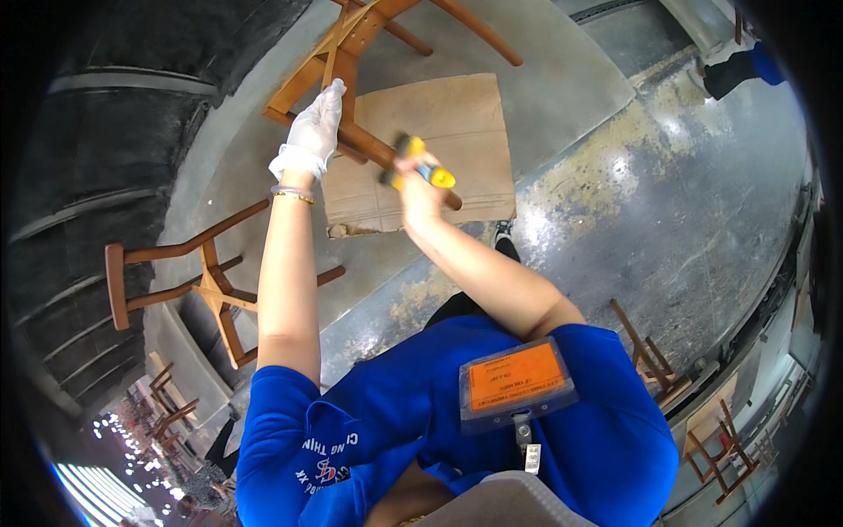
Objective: The person applies a finish to wooden chairs using a paintbrush. They rotate each chair to coat the legs, seat frame, and backrest, then place the finished chair on a nearby cardboard sheet. Other workers are visible in the background performing similar tasks.
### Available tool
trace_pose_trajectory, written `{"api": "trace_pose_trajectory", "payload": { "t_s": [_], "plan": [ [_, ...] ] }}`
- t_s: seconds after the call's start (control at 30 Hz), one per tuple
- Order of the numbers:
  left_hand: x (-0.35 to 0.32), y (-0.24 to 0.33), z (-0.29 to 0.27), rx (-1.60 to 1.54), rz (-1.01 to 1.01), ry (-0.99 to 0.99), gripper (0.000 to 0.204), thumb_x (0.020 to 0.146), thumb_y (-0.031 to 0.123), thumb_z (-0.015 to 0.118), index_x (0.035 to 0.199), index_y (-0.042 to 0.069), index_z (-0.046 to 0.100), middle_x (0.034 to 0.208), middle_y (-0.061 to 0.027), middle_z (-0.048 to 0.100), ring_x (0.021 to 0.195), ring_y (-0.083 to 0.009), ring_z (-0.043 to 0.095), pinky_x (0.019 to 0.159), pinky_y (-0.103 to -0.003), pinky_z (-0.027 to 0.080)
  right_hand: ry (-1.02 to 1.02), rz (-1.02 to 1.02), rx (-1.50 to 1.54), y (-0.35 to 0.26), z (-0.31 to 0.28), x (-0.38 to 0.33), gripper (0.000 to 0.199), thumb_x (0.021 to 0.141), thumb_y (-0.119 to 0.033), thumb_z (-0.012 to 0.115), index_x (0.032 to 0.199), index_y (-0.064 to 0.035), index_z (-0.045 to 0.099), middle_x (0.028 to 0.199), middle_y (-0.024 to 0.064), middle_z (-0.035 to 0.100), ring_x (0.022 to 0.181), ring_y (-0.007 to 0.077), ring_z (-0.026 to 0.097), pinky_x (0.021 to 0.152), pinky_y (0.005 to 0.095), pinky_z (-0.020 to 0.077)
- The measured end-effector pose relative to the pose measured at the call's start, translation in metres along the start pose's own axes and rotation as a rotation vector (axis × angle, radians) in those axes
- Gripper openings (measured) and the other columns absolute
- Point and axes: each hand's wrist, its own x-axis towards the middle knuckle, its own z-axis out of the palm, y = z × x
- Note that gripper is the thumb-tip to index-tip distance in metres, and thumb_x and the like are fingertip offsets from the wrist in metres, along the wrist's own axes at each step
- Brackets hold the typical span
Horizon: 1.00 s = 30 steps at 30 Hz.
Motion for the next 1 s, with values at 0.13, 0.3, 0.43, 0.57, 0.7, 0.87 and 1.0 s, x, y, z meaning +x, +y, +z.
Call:
{"api": "trace_pose_trajectory", "payload": {
  "t_s": [0.13,0.3,0.43,0.57,0.7,0.87,1.0],
  "plan": [
    [0.007,0.016,-0.014,-0.346,-0.408,-0.071,0.078,0.106,0.070,0.037,0.136,0.006,0.070,0.140,-0.0192,0.068,0.143,-0.0256,0.053,0.118,-0.034,0.038,-0.473,-0.026,0.440,-0.039,0.044,-0.006,0.023,0.088,-0.001,0.079,0.080,-0.0098,0.060,0.139,0.0057,0.062,0.114,0.0224,0.063,0.095,0.0400,0.0550],
    [0.011,0.027,-0.014,-0.084,-0.200,-0.125,0.052,0.108,0.044,0.056,0.144,0.007,0.062,0.146,-0.0122,0.064,0.141,-0.0255,0.054,0.118,-0.034,0.038,-0.176,0.215,0.250,-0.005,-0.067,0.016,0.030,0.088,0.005,0.077,0.079,-0.0133,0.055,0.146,0.0107,0.060,0.113,0.0236,0.068,0.085,0.0389,0.0611],
    [0.011,0.030,-0.011,-0.047,-0.200,-0.074,0.048,0.108,0.037,0.057,0.146,0.007,0.060,0.145,-0.0116,0.065,0.138,-0.0270,0.057,0.116,-0.034,0.040,0.088,0.246,0.014,0.071,-0.151,0.045,0.026,0.087,0.013,0.063,0.074,-0.0090,0.058,0.105,0.0025,0.067,0.088,0.0191,0.065,0.073,0.0336,0.0560],
    [0.013,0.037,-0.011,-0.066,-0.180,-0.124,0.053,0.107,0.038,0.057,0.150,0.007,0.056,0.144,-0.0186,0.064,0.137,-0.0323,0.058,0.115,-0.037,0.041,0.450,0.269,-0.083,0.109,-0.187,0.086,0.021,0.088,0.014,0.055,0.090,-0.0061,0.061,0.088,0.0022,0.062,0.084,0.0185,0.063,0.069,0.0359,0.0558],
    [0.021,0.050,-0.012,0.253,-0.237,-0.170,0.071,0.102,0.036,0.061,0.162,0.005,0.036,0.150,-0.0223,0.056,0.138,-0.0345,0.056,0.114,-0.035,0.040,0.523,0.332,0.538,0.080,-0.192,0.133,0.038,0.086,0.016,0.053,0.111,-0.0127,0.055,0.087,0.0009,0.061,0.085,0.0152,0.063,0.063,0.0355,0.0523],
    [0.034,0.059,-0.017,-0.102,-0.471,-0.154,0.091,0.091,0.026,0.073,0.163,-0.006,0.027,0.159,-0.0279,0.044,0.141,-0.0328,0.052,0.115,-0.031,0.037,0.188,0.158,-0.140,-0.022,-0.161,0.178,0.029,0.086,0.011,0.063,0.089,-0.0177,0.058,0.084,-0.0012,0.062,0.084,0.0148,0.065,0.064,0.0368,0.0511],
    [0.067,0.056,-0.017,-0.333,-0.484,-0.286,0.046,0.091,0.019,0.074,0.129,-0.004,0.061,0.114,-0.0150,0.070,0.101,-0.0248,0.069,0.087,-0.033,0.054,0.150,0.043,0.041,-0.107,-0.086,0.215,0.018,0.085,0.003,0.073,0.086,-0.0116,0.063,0.085,-0.0006,0.065,0.081,0.0143,0.064,0.077,0.0323,0.0541]
  ]
}}
